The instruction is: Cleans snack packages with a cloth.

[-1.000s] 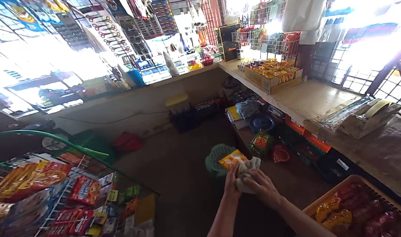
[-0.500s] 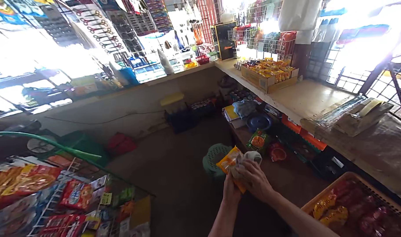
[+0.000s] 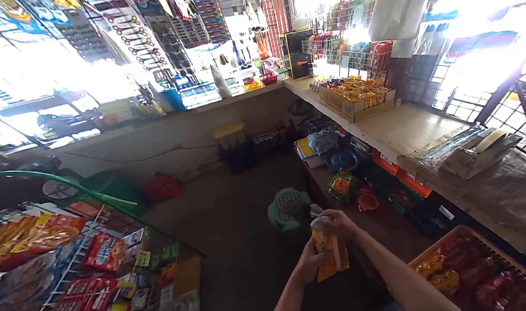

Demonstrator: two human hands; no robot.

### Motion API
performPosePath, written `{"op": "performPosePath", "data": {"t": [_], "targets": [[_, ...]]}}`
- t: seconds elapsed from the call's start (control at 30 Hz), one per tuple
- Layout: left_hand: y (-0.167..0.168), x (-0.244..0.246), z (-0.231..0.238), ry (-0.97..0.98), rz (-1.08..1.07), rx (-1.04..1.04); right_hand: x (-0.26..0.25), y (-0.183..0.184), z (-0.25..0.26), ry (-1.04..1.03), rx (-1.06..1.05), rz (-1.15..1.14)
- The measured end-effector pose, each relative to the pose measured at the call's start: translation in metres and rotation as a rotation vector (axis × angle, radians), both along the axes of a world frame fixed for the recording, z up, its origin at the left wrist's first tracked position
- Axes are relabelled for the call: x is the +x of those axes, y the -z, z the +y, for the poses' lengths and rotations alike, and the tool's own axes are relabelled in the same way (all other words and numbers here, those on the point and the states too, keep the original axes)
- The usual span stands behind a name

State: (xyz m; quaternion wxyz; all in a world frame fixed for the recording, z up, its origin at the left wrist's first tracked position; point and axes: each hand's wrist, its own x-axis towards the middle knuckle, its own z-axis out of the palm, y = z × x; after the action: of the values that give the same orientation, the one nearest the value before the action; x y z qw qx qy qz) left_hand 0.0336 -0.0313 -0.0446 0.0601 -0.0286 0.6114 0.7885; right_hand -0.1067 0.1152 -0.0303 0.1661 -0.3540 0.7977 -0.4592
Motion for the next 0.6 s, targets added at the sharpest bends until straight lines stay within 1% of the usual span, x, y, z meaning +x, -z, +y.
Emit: {"op": "performPosePath", "data": {"t": [0.07, 0.1, 0.13, 0.17, 0.2, 0.23, 0.27, 0.3, 0.33, 0.37, 0.4, 0.43, 0.47, 0.5, 0.53, 0.6], "targets": [[-0.003, 0.001, -0.006, -0.055, -0.001, 0.091, -0.019, 0.004, 0.014, 0.127, 0.131, -0.103], [-0.006, 0.000, -0.008, -0.090, -0.006, 0.115, -0.020, -0.003, 0.020, 0.188, 0.134, -0.123], [-0.006, -0.001, -0.011, -0.112, -0.014, 0.124, -0.014, -0.014, 0.023, 0.233, 0.075, -0.116], [-0.004, -0.003, -0.012, -0.107, -0.015, 0.122, -0.003, -0.024, 0.022, 0.237, -0.011, -0.070], [-0.002, -0.004, -0.011, -0.087, -0.014, 0.125, 0.009, -0.032, 0.019, 0.173, -0.100, 0.003], [-0.001, -0.005, -0.009, -0.059, -0.013, 0.124, 0.020, -0.034, 0.013, 0.066, -0.162, 0.083], [-0.003, -0.006, -0.005, -0.030, -0.013, 0.120, 0.026, -0.029, 0.007, -0.034, -0.175, 0.140], [-0.005, -0.006, -0.001, -0.012, -0.026, 0.110, 0.026, -0.019, 0.003, -0.079, -0.156, 0.151], [-0.005, -0.006, -0.001, 0.020, -0.045, 0.094, 0.021, -0.008, 0.004, -0.058, -0.135, 0.090], [-0.005, -0.005, -0.001, 0.037, -0.069, 0.086, 0.014, -0.001, 0.012, 0.011, -0.102, -0.003], [-0.005, -0.005, -0.001, 0.023, -0.090, 0.097, 0.006, 0.004, 0.022, 0.106, -0.065, -0.040], [-0.007, -0.005, -0.003, -0.031, -0.110, 0.124, 0.003, 0.005, 0.031, 0.200, -0.060, -0.029], [-0.010, -0.007, -0.005, -0.117, -0.131, 0.156, 0.006, 0.005, 0.038, 0.255, -0.108, 0.016], [-0.011, -0.012, -0.005, -0.212, -0.155, 0.195, 0.013, 0.004, 0.044, 0.224, -0.175, 0.081], [-0.013, -0.018, -0.002, -0.294, -0.187, 0.244, 0.025, 0.003, 0.048, 0.116, -0.208, 0.159], [-0.024, -0.027, 0.006, -0.357, -0.223, 0.346, 0.047, 0.001, 0.043, -0.084, -0.109, 0.378]]}}
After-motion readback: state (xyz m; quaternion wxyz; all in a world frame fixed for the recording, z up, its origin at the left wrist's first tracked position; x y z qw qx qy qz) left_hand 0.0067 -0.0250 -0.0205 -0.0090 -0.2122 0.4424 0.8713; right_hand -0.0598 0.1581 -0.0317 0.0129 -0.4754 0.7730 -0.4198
